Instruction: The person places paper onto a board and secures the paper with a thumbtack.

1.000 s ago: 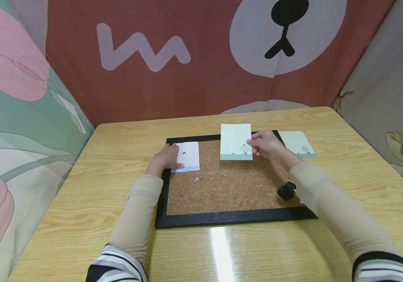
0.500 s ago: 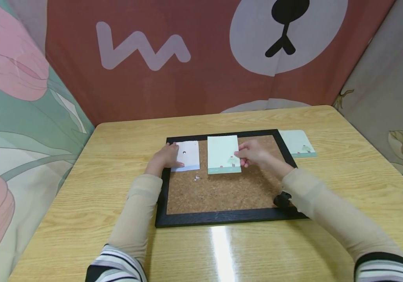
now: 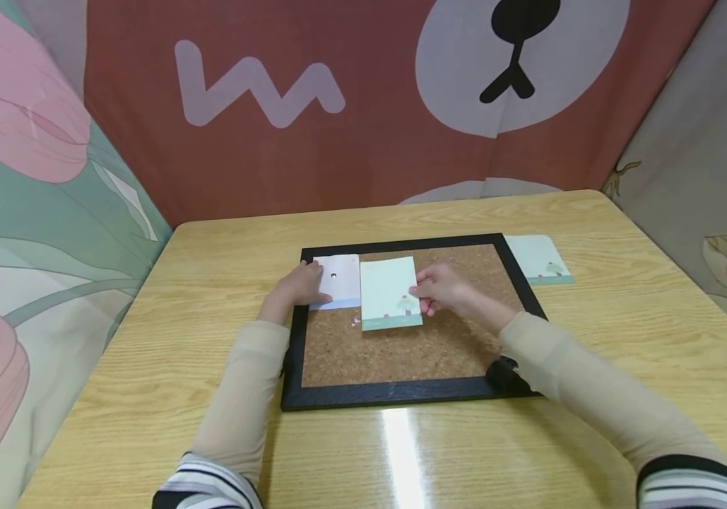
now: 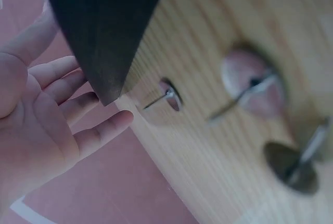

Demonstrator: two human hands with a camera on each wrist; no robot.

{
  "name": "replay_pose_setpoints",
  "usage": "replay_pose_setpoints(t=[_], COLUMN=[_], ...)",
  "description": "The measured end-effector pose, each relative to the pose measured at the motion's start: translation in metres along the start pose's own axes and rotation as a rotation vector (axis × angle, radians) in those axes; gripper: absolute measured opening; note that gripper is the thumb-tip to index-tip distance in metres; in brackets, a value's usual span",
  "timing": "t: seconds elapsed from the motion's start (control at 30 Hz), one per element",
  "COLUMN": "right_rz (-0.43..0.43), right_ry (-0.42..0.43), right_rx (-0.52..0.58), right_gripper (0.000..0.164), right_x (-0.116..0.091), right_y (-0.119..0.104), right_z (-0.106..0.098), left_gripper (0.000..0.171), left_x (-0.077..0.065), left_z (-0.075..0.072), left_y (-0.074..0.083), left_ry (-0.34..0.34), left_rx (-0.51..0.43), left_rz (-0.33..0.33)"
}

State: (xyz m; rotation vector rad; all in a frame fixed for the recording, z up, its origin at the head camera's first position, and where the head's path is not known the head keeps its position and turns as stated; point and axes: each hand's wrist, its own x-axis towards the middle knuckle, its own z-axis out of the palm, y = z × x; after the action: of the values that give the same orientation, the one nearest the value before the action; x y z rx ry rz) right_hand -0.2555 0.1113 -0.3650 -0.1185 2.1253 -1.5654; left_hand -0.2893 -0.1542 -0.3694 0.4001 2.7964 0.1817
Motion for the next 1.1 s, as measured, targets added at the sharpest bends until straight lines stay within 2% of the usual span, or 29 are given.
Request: replay_pose_setpoints(t=[0.07, 0.27, 0.4, 0.57, 0.77, 0.93, 1.1], right_rz=[0.010, 0.035, 0.056, 0.076, 0.093, 0.097, 0.095], right_ry=[-0.011, -0.033, -0.044, -0.064, -0.112, -0.107, -0.140], right_rx=[0.013, 0.034, 0.013, -0.017, -0.020, -0.021, 0.003], right_gripper=[0.027, 0.030, 0.027, 0.021, 0.017, 0.014, 0.013], right_x=[0.000, 0.000, 0.001, 0.003, 0.002, 0.001, -0.001], right_y=[-0.001, -0.002, -0.002, -0.002, -0.002, -0.005, -0.007], right_z=[0.004, 0.015, 0.021, 0.030, 0.043, 0.052, 0.059], left_gripper=[0.069, 0.059, 0.050, 0.018, 0.017, 0.003, 0.007], left_x=[-0.003, -0.016, -0.023, -0.028, -0.032, -0.036, -0.038], left_z=[0.000, 0.003, 0.003, 0.004, 0.008, 0.009, 0.007], left_y=[-0.001, -0.003, -0.005, -0.005, -0.008, -0.006, -0.003], left_ry=[0.008, 0.052, 0.070, 0.087, 0.102, 0.095, 0.080], left_rx=[-0.023, -0.174, -0.212, -0.229, -0.203, -0.190, -0.200], left_rz=[0.007, 0.011, 0.027, 0.067, 0.117, 0.125, 0.123])
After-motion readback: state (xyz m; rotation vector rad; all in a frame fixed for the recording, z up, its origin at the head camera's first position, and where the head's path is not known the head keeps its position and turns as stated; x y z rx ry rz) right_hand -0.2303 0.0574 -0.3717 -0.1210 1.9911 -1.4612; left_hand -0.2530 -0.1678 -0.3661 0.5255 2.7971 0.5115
